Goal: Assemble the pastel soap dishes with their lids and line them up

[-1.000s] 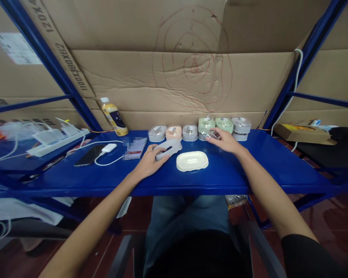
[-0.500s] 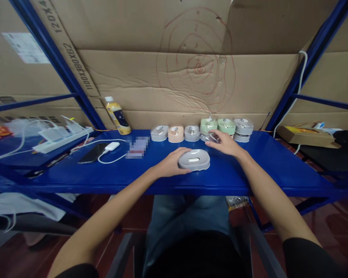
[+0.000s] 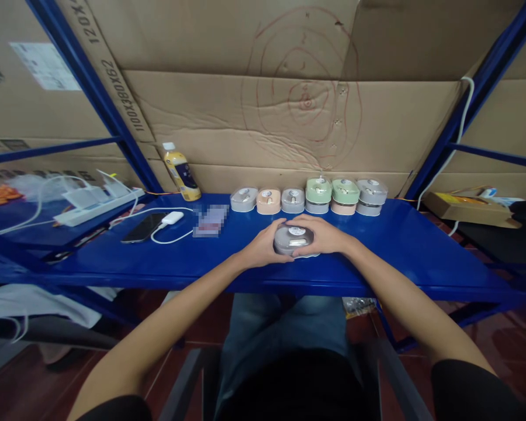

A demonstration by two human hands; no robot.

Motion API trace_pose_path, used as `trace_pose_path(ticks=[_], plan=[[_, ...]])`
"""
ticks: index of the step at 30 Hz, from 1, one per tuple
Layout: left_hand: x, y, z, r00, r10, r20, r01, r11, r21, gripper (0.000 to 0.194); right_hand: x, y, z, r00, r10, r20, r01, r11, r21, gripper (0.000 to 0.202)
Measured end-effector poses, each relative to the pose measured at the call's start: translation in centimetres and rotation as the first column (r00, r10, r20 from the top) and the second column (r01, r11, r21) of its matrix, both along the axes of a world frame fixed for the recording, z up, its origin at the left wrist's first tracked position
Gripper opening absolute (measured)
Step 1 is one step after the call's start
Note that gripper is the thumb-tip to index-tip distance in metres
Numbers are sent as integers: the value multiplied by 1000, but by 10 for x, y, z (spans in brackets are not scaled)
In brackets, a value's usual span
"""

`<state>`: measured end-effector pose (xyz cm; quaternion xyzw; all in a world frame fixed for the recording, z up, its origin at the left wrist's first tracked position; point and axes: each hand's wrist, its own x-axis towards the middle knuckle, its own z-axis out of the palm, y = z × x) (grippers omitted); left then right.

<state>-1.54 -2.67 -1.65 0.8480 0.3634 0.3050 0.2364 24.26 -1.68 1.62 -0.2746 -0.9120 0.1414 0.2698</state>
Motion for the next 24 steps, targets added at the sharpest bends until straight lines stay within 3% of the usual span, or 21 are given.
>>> trace_pose_path(ticks=[7,10,12,14,17,20,24], plan=[[-5,1,4,997,-61,-53,64,996,65,114,1,1,-3,998,-43,39,44,998,-34,95],[-10,-4,8,997,-27,-73,37,990,137,105,7,4,-1,995,-85,-45,82,995,-60,91],[-16,-7,12,995,65,-71,-50,979,197,99,17,9,5,965,-193,-176,184,981,-66,80],[-22,-6,20,977,212,-34,-198,951,239,96,31,16,12,888,-340,-308,338,939,-63,81],[-20,10,37,880,469,69,-471,847,249,93,52,27,21,730,-488,-479,529,847,-57,83],[5,41,58,778,619,109,-623,739,256,91,65,34,24,610,-535,-584,628,776,-55,76],[56,80,74,713,701,-1,-681,693,236,85,66,36,21,613,-545,-573,650,760,-27,68]])
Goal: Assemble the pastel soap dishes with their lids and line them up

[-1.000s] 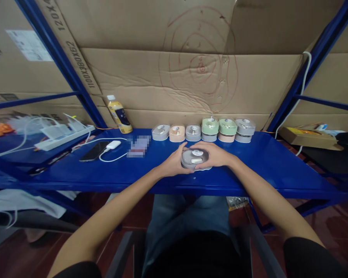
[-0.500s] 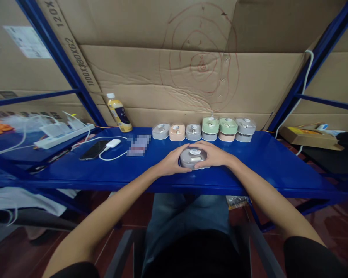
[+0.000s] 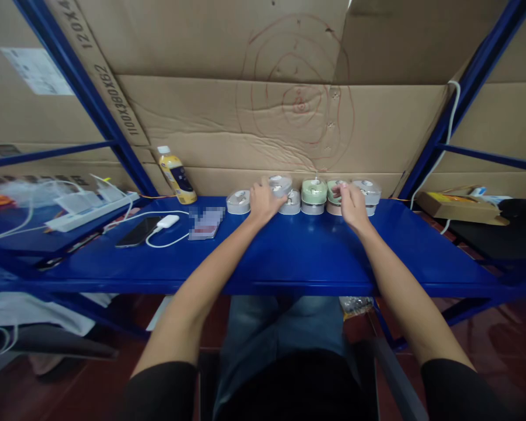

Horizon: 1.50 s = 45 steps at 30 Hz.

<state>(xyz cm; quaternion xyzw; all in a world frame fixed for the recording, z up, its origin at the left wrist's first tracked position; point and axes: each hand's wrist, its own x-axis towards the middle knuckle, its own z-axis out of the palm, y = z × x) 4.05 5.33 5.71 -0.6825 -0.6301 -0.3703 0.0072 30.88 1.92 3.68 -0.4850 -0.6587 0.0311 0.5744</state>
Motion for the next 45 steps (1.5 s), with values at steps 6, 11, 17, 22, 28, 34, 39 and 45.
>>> trace_pose_path(ticks=[6,11,17,22,28,34,39,45], plan=[[45,20,-12,997,41,-63,-45,996,-76,91,-9,-5,0,996,44,82,-41,998,-39,68],[45,26,-18,993,-37,-113,23,992,-125,138,-13,-7,1,993,44,111,-38,998,-57,69],[23,25,-9,963,-146,-228,103,976,-193,129,-12,-6,0,992,43,120,-36,998,-57,69],[25,22,-9,949,-109,-297,72,989,-133,110,-13,-6,-2,990,37,134,-29,998,-63,73],[14,24,-16,952,-138,-274,105,986,-130,124,-13,-7,-1,989,40,141,-32,998,-62,76],[-64,36,-5,954,-12,-298,-23,993,-115,74,-15,-8,-1,990,33,137,-27,998,-51,78],[-103,47,-12,917,100,-387,-231,922,-310,82,-17,-8,-2,991,44,126,-36,997,-64,77],[-101,48,-27,925,118,-360,-242,915,-322,78,-16,-10,-2,991,49,122,-39,995,-88,76]])
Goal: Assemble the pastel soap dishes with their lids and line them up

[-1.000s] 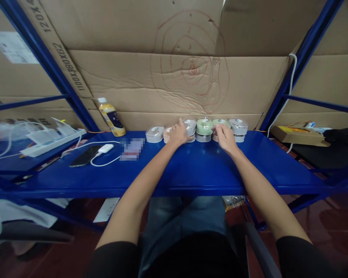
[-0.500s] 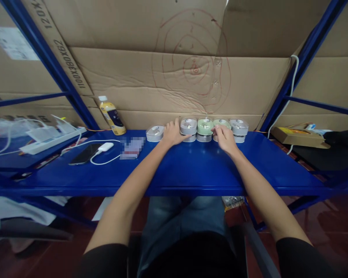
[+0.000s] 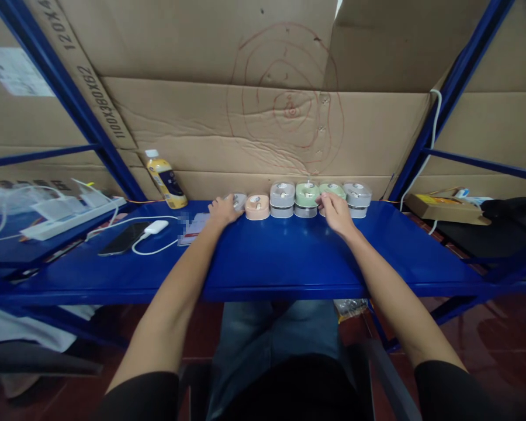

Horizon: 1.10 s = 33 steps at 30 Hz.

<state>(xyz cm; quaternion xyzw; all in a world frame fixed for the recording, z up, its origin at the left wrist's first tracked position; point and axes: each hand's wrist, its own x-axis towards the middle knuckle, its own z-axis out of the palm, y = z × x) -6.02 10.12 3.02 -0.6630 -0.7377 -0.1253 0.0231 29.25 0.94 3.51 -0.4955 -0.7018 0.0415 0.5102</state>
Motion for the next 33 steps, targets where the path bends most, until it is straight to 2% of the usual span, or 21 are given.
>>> trace_pose_path(ticks=[4,8,10,12,14,16,18,19,21,23,27,30,32,33], plan=[[-7,-6,2,998,-9,64,3,996,85,73,1,0,1,1000,-3,2,3,1000,7,72],[-18,-17,11,981,-29,193,-25,962,272,72,1,0,2,1000,-1,10,0,1000,12,67],[-20,-28,16,963,-123,238,17,914,405,73,-1,-1,2,1000,10,11,-10,1000,3,62],[-16,-44,18,922,-316,224,162,839,519,75,-5,-3,1,998,56,5,-56,998,3,55],[-6,-64,16,808,-568,155,409,731,546,72,-10,-8,-1,986,166,19,-166,986,10,51],[8,-85,8,614,-779,131,653,594,470,70,-16,-13,-4,946,314,77,-314,949,-11,66],[23,-102,-3,437,-880,187,802,475,362,77,-23,-17,-8,880,442,174,-432,897,-93,94],[30,-108,-9,388,-892,233,833,447,326,85,-25,-19,-10,845,487,222,-464,873,-152,105],[40,-114,-21,344,-888,304,849,433,303,98,-31,-21,-15,783,552,285,-486,830,-273,117],[44,-115,-31,333,-873,356,841,446,306,110,-36,-21,-19,751,587,303,-481,800,-358,118],[39,-109,-42,326,-834,445,819,485,308,125,-38,-21,-19,760,587,279,-478,795,-372,106],[34,-108,-44,361,-822,440,817,506,276,124,-28,-20,-9,801,546,246,-459,823,-334,94],[33,-109,-43,381,-835,397,828,499,257,111,-15,-18,-1,847,483,221,-410,859,-306,85],[32,-110,-42,379,-848,369,840,483,247,99,-8,-17,3,875,437,208,-369,880,-299,80]])
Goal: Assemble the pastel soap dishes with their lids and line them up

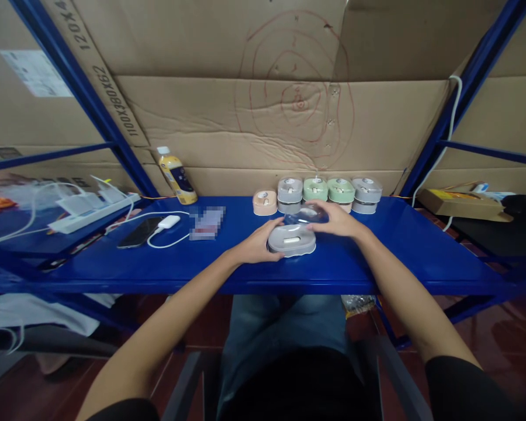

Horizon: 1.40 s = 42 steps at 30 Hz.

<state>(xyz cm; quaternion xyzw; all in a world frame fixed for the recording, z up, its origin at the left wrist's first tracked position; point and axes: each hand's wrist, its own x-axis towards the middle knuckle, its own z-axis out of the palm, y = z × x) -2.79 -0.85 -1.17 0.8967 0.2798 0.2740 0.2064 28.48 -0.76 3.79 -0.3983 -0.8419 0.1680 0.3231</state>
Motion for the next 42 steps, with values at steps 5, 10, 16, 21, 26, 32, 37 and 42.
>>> trace_pose_path(ticks=[5,10,16,21,26,32,37,42], plan=[[2,-6,5,997,-50,-64,55,995,77,41,26,8,6,961,-275,6,274,957,-90,71],[-2,0,7,990,122,75,-131,982,133,38,23,8,5,939,-345,0,341,927,-158,75],[-13,17,4,823,526,212,-553,829,89,46,22,9,6,913,-372,-165,332,915,-227,64],[-11,10,6,892,425,156,-443,890,111,43,29,18,0,910,-375,-178,355,926,-131,57],[-1,-9,8,996,94,10,-94,984,153,40,25,14,2,915,-374,-154,371,927,-48,60],[2,-14,8,998,4,-64,4,992,130,43,21,14,2,919,-346,-187,347,937,-30,59],[3,-11,6,999,28,-43,-25,997,80,76,11,7,-1,961,-257,-103,262,965,35,66],[6,-5,-4,996,78,48,-75,995,-59,114,-16,-6,-6,990,120,80,-126,990,70,78]])
